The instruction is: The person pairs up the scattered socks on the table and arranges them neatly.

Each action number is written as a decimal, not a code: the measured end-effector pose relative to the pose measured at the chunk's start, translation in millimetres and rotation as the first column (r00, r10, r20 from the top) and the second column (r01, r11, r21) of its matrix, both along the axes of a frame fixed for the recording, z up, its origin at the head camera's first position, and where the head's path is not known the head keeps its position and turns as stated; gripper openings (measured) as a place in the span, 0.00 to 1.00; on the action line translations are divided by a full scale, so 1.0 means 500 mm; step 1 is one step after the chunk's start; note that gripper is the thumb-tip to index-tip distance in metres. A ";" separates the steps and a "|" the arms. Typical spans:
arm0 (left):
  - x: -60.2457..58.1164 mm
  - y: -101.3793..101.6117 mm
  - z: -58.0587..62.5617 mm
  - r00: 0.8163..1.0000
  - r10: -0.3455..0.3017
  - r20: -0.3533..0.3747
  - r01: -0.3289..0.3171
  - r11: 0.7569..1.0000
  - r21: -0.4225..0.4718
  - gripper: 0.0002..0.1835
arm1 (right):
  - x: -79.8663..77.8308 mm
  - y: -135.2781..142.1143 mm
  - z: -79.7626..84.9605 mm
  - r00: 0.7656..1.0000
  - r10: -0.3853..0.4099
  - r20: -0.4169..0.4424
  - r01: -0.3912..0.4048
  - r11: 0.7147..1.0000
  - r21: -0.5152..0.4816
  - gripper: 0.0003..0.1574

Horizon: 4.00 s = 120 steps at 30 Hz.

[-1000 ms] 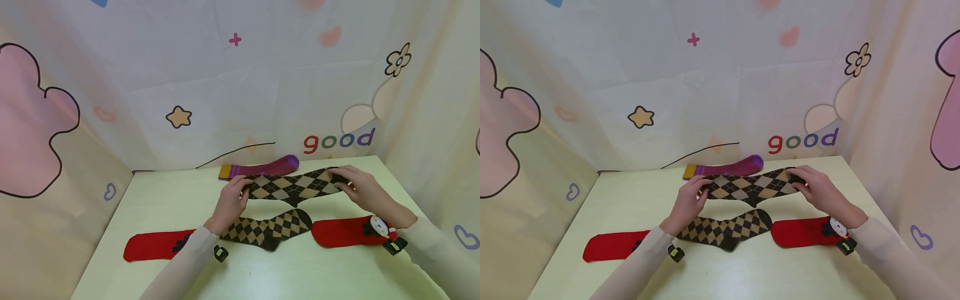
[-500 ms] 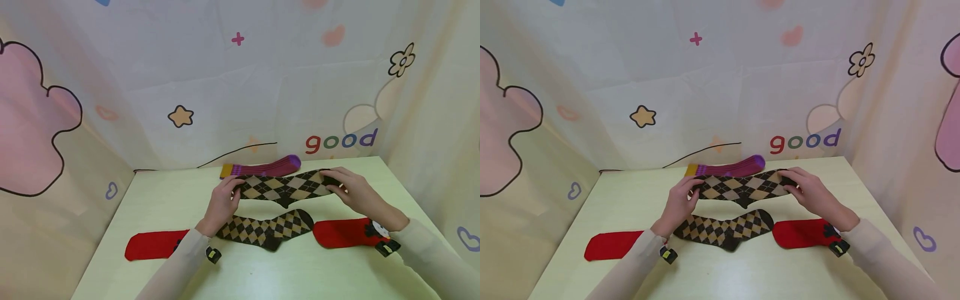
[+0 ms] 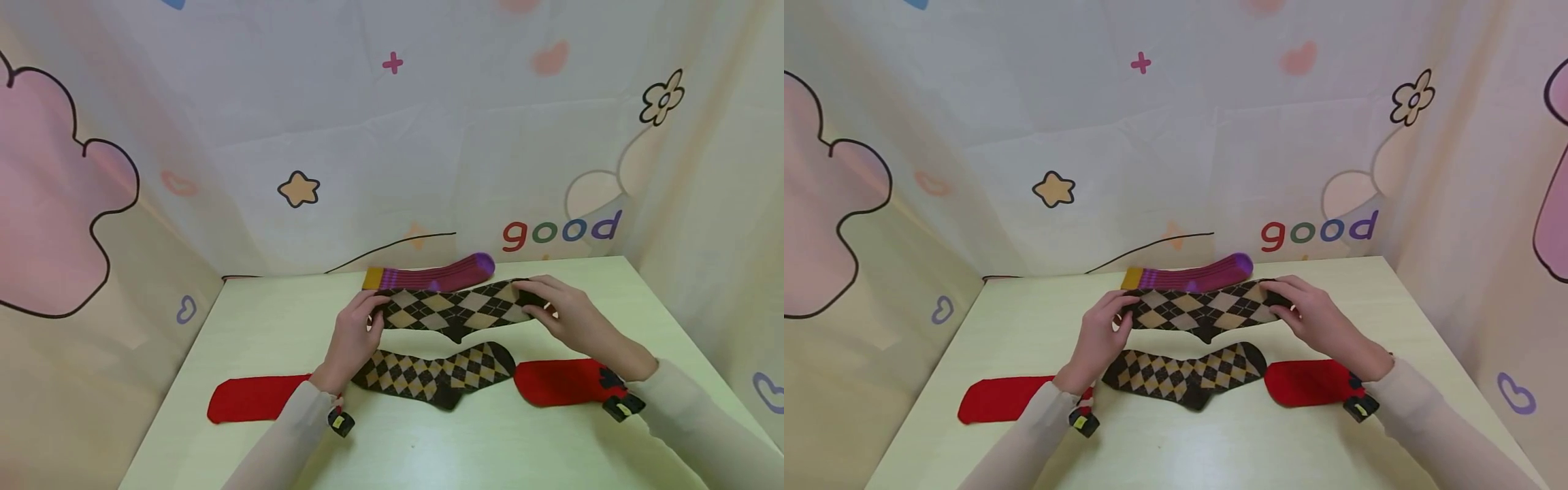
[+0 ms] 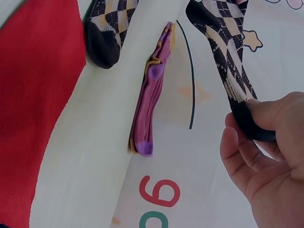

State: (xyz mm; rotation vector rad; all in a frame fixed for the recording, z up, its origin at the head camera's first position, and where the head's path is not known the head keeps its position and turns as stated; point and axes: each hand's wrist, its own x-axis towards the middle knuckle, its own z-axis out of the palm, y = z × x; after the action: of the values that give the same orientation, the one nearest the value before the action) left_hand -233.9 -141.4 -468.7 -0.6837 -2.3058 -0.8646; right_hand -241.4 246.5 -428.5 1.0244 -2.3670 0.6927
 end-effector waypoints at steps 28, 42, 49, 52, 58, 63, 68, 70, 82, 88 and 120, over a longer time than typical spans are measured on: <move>0.043 -0.028 -0.009 0.995 0.034 0.093 -0.034 0.999 0.004 0.15 | 0.017 -0.027 -0.023 0.998 0.034 0.053 -0.034 0.999 -0.008 0.37; 0.053 -0.039 -0.003 0.973 0.051 0.225 -0.043 0.998 -0.039 0.15 | 0.019 -0.037 -0.025 0.982 0.057 0.179 -0.065 0.997 0.043 0.33; 0.064 -0.044 -0.005 0.936 0.072 0.345 -0.040 0.994 -0.099 0.15 | 0.017 -0.046 -0.030 0.945 0.010 0.328 -0.052 0.991 0.120 0.29; 0.066 -0.047 -0.008 0.916 0.057 0.398 -0.012 0.993 -0.115 0.15 | 0.020 -0.048 -0.030 0.930 0.006 0.366 -0.060 0.989 0.135 0.29; 0.070 -0.050 -0.016 0.890 0.046 0.453 0.021 0.989 -0.143 0.15 | 0.026 -0.054 -0.030 0.902 0.004 0.431 -0.091 0.979 0.181 0.28; 0.073 -0.052 -0.023 0.866 0.052 0.497 0.024 0.989 -0.145 0.14 | 0.026 -0.057 -0.033 0.887 -0.013 0.461 -0.102 0.969 0.224 0.27; 0.076 -0.052 -0.027 0.841 0.049 0.539 0.028 0.991 -0.134 0.14 | 0.026 -0.058 -0.037 0.879 -0.011 0.476 -0.113 0.966 0.232 0.27; 0.077 -0.053 -0.029 0.836 0.049 0.546 0.033 0.990 -0.139 0.14 | 0.025 -0.059 -0.039 0.878 -0.009 0.478 -0.117 0.965 0.233 0.26; 0.080 -0.055 -0.037 0.834 0.035 0.550 0.055 0.988 -0.146 0.13 | 0.025 -0.060 -0.043 0.877 -0.002 0.480 -0.128 0.962 0.239 0.26; 0.082 -0.057 -0.044 0.831 0.039 0.555 0.059 0.986 -0.158 0.14 | 0.026 -0.061 -0.047 0.876 0.005 0.483 -0.135 0.962 0.235 0.26; 0.094 -0.061 -0.062 0.815 0.045 0.577 0.054 0.987 -0.154 0.13 | 0.027 -0.070 -0.085 0.862 0.006 0.507 -0.139 0.964 0.225 0.25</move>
State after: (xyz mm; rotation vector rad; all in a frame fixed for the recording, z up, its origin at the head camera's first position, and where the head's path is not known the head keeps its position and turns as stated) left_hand -187.1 -172.1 -499.8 -0.5386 -2.9517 -0.9974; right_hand -227.8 211.4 -471.1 1.1546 -2.9467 0.7731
